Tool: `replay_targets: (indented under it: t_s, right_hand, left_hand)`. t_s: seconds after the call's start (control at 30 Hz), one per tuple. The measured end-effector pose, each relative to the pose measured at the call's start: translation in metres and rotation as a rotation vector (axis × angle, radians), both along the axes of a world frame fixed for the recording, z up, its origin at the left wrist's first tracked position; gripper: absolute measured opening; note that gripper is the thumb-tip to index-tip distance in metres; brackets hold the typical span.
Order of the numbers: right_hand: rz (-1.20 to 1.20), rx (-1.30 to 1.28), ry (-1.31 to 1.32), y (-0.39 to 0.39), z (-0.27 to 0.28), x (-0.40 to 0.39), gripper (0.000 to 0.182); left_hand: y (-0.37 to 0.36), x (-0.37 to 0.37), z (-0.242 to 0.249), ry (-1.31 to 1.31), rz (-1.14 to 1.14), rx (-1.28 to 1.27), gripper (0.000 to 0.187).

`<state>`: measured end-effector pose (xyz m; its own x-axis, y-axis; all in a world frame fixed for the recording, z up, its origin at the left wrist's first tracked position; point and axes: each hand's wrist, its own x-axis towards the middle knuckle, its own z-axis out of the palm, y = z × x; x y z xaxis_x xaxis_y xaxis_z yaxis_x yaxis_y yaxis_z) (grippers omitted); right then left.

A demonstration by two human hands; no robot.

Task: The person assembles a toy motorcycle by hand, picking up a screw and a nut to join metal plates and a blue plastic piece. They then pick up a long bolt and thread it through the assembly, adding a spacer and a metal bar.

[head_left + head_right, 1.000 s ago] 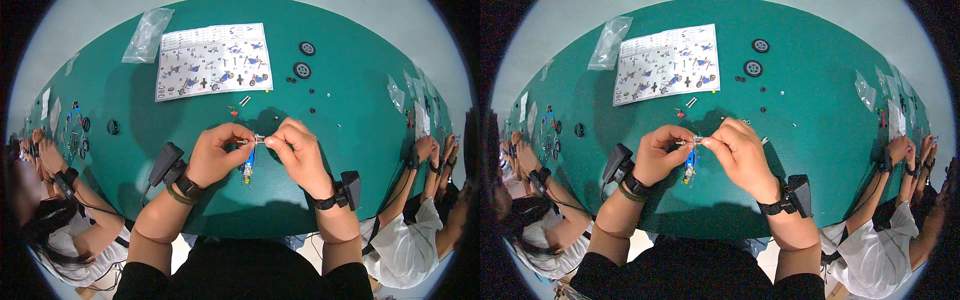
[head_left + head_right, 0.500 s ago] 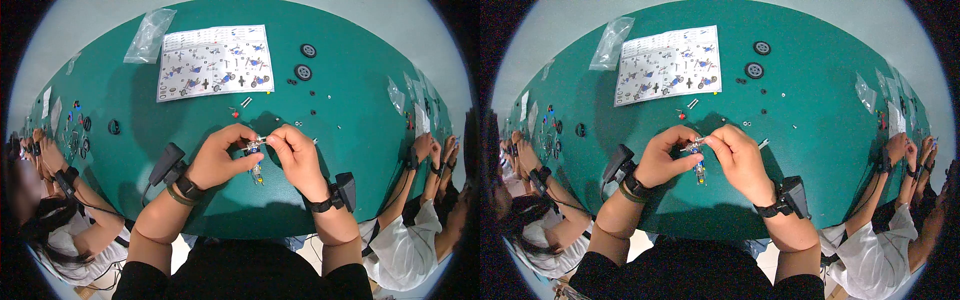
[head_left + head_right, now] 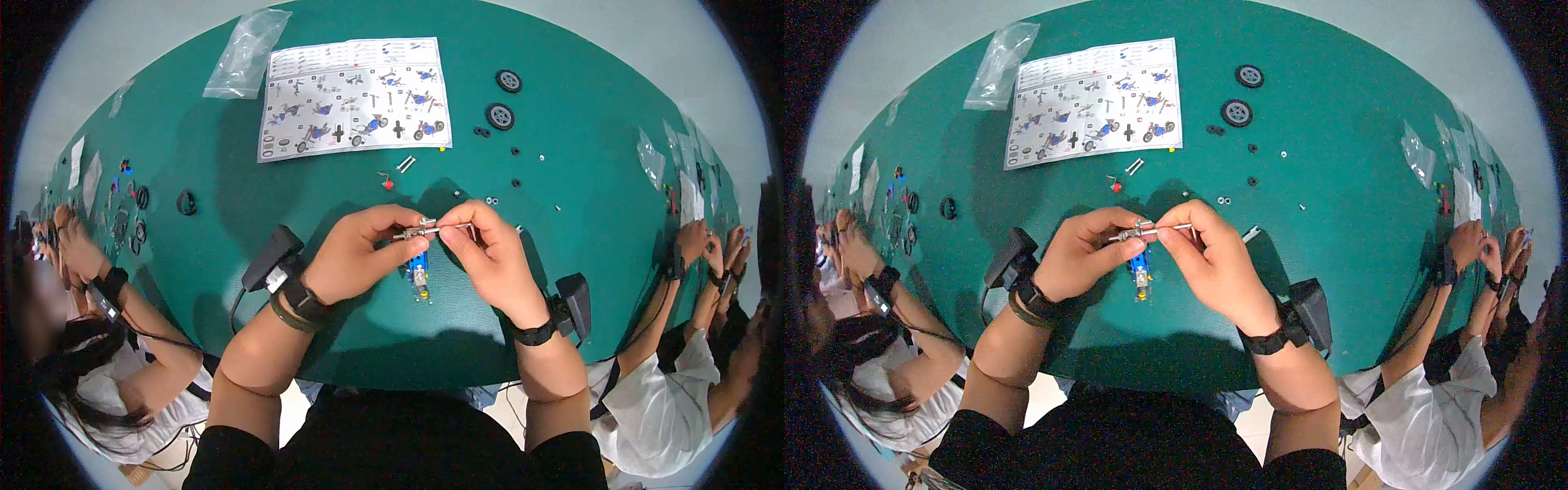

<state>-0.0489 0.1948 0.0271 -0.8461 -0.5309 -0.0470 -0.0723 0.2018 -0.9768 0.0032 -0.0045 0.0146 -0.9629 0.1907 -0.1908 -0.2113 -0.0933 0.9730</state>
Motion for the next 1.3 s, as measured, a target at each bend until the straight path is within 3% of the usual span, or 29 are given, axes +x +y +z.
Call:
replay_targets:
  t_s: [0.27, 0.37, 0.47, 0.57, 0.73, 0.83, 1.1, 1.3]
  right_hand:
    - [-0.027, 0.005, 0.067, 0.003, 0.013, 0.005, 0.009]
    - [-0.152, -0.064, 0.113, 0.003, 0.014, 0.005, 0.008]
    - [-0.076, -0.129, 0.064, 0.006, 0.020, 0.004, 0.008]
    - [-0.044, -0.114, 0.315, -0.001, 0.011, 0.005, 0.009]
    - [0.009, -0.102, 0.267, -0.010, 0.009, 0.015, 0.020]
    - [-0.089, -0.080, 0.226, -0.011, 0.009, 0.016, 0.021]
    - [-0.115, -0.028, 0.219, -0.010, 0.005, 0.013, 0.016]
    - [-0.126, -0.013, 0.146, -0.010, 0.003, 0.013, 0.010]
  left_hand:
    - [-0.006, -0.003, 0.003, 0.041, -0.050, 0.029, 0.022]
    - [-0.008, -0.004, 0.004, 0.053, -0.027, 0.068, 0.022]
    - [-0.006, -0.008, 0.004, 0.137, 0.009, 0.127, 0.024]
    - [-0.006, -0.008, 0.002, 0.170, 0.043, 0.209, 0.026]
    - [-0.007, -0.006, -0.003, 0.134, 0.043, 0.315, 0.026]
    - [-0.004, -0.005, -0.003, 0.128, 0.028, 0.326, 0.026]
    - [-0.002, -0.005, 0.002, -0.097, 0.097, 0.369, 0.026]
    - [0.002, -0.005, 0.000, -0.087, 0.108, 0.305, 0.023]
